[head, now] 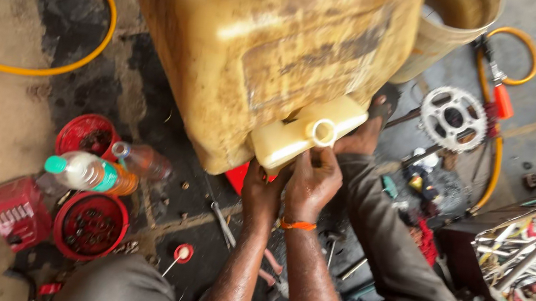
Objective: The person sits on the floor of a repair workshop and works on a small plastic fuel tank. They attach a hose to the tank's outlet, wipe the tank with a cloth, fit the tank onto the red base of a power sprayer machine, and tighten the fitting with a spanner.
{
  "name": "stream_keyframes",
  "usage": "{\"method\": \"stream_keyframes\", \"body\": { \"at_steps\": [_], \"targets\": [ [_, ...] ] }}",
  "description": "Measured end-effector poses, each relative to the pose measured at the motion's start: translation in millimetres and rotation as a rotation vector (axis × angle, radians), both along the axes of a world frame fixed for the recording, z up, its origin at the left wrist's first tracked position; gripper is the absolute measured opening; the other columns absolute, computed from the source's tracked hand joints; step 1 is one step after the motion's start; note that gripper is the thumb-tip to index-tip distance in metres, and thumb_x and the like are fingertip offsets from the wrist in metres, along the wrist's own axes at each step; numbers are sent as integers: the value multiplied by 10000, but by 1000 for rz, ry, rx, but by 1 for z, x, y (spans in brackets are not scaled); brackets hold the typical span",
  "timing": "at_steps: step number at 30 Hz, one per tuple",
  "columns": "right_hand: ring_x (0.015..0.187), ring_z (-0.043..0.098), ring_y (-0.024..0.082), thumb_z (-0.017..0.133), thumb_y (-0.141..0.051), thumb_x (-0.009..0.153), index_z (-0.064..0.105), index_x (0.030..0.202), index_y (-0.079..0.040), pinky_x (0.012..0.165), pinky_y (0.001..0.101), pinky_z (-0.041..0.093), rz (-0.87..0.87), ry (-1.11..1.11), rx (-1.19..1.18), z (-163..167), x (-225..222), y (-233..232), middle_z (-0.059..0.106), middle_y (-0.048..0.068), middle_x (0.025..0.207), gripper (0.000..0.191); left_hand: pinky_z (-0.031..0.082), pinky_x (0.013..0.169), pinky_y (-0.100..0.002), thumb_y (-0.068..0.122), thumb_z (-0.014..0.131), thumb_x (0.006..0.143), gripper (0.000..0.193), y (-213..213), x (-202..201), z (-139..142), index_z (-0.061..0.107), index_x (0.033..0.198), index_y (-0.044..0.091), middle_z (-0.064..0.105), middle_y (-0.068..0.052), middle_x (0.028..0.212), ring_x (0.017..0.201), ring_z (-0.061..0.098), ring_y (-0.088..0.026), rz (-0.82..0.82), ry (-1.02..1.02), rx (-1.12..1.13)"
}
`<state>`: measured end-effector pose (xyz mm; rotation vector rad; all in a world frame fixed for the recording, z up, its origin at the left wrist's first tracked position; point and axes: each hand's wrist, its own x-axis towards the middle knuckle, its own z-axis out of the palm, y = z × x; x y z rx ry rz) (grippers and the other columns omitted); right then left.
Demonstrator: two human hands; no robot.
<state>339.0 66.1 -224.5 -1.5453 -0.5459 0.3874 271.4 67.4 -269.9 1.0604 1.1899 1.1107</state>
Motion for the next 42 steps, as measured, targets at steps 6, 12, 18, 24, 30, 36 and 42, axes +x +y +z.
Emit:
{"method": "stream_keyframes", "body": {
  "at_steps": [6, 12, 18, 24, 30, 36, 42],
  "targets": [
    [620, 544, 55, 683, -54, 901, 707, 866, -6, 567, 217, 422, 61, 450, 134, -10, 5, 5, 663, -11, 740, 64, 536, 962, -357, 200, 807, 858, 540, -4, 1, 16, 609, 1322, 8, 693, -124, 1256, 1144, 657, -193, 2, -80, -10],
    [601, 502, 73, 676, -132, 992, 644, 892, -3, 545, 238, 382, 183, 664, 33, -27, 26, -2, 605, 2, 730, 167, 540, 961, -348, 225, 798, 858, 546, -7, 3, 25, 609, 1327, 18, 708, -116, 1256, 1138, 674, -193, 5, -120, -13],
    [921, 696, 209, 540, -98, 982, 633, 1102, 2, 828, 326, 573, 340, 872, 126, -44, 66, -68, 687, 107, 1008, 182, 533, 961, -350, 258, 808, 856, 581, -8, 3, 25, 602, 1333, -3, 711, -130, 1261, 1139, 669, -207, 9, -83, -38],
    [1111, 696, 262, 557, -47, 978, 623, 1220, 47, 960, 376, 579, 292, 767, -119, -52, 84, -136, 706, 166, 1181, 267, 507, 1019, -356, 275, 814, 855, 660, -14, 3, 18, 555, 1372, -45, 673, -170, 1317, 1200, 639, -223, 20, -124, -15],
    [971, 732, 242, 636, -171, 974, 615, 1183, 13, 871, 359, 600, 320, 645, -126, -28, 69, -129, 738, 173, 1078, 280, 495, 1043, -357, 269, 815, 854, 664, -19, 6, 19, 543, 1378, -33, 653, -171, 1341, 1231, 620, -211, 6, -166, -43],
    [811, 680, 171, 701, -128, 989, 677, 1160, 51, 744, 301, 549, 398, 583, 133, 0, 48, -66, 722, 121, 967, 249, 512, 985, -361, 242, 799, 870, 577, -14, 7, 14, 586, 1338, -18, 701, -151, 1270, 1147, 655, -214, -13, -114, -38],
    [731, 681, 116, 683, -78, 966, 665, 1081, 44, 677, 259, 545, 309, 497, 152, 10, 33, -29, 732, 62, 875, 168, 520, 989, -352, 195, 770, 900, 487, -6, 7, 10, 611, 1306, -21, 703, -145, 1267, 1166, 665, -205, -36, -91, 30]
  ]
}}
